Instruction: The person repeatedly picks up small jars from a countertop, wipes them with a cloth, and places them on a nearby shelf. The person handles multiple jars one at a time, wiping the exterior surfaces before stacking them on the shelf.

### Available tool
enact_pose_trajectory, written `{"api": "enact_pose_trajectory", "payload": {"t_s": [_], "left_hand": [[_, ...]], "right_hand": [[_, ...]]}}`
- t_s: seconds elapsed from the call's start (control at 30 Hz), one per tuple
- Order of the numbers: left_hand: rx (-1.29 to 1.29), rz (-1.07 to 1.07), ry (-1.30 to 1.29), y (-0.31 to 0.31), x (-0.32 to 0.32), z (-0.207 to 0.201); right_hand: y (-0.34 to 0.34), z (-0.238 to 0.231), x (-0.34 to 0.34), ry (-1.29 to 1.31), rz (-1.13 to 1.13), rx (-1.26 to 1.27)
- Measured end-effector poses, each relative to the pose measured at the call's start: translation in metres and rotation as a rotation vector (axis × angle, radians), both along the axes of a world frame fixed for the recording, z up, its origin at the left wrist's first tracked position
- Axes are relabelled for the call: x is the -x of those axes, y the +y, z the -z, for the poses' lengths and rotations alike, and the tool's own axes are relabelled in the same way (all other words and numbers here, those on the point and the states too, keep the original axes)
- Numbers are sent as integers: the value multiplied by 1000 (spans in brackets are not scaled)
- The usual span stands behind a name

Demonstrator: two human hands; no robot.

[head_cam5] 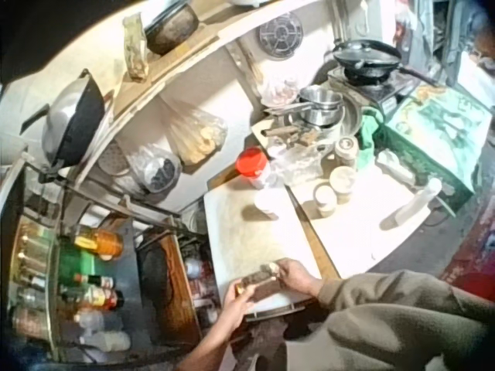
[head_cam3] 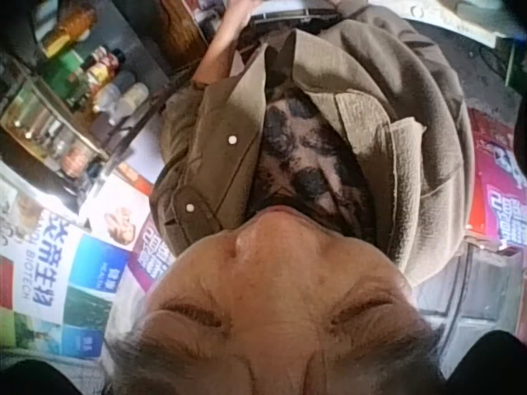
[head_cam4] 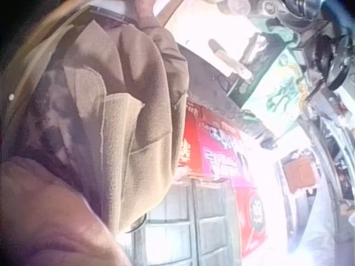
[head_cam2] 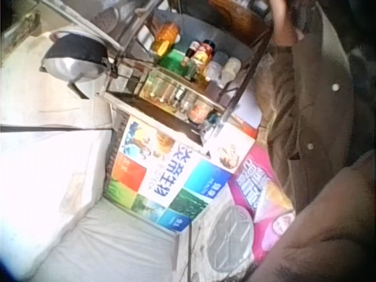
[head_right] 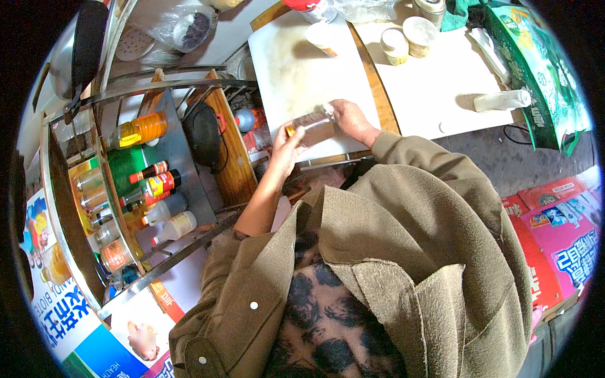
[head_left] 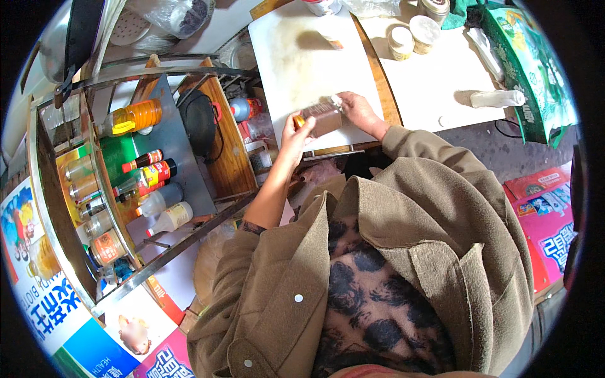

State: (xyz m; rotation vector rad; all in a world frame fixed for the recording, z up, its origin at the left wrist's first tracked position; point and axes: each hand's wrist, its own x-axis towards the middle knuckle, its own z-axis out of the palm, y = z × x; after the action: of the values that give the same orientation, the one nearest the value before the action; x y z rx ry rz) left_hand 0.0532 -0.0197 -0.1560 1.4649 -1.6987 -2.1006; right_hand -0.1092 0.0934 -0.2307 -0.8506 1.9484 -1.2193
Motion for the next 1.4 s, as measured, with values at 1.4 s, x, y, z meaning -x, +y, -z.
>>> {"api": "enact_pose_trajectory", "payload": {"t_s": [1.4], "left_hand": [[946, -532, -980, -391, -287, -518]], "right_hand": [[10, 16, 26, -683, -65, 18]]}}
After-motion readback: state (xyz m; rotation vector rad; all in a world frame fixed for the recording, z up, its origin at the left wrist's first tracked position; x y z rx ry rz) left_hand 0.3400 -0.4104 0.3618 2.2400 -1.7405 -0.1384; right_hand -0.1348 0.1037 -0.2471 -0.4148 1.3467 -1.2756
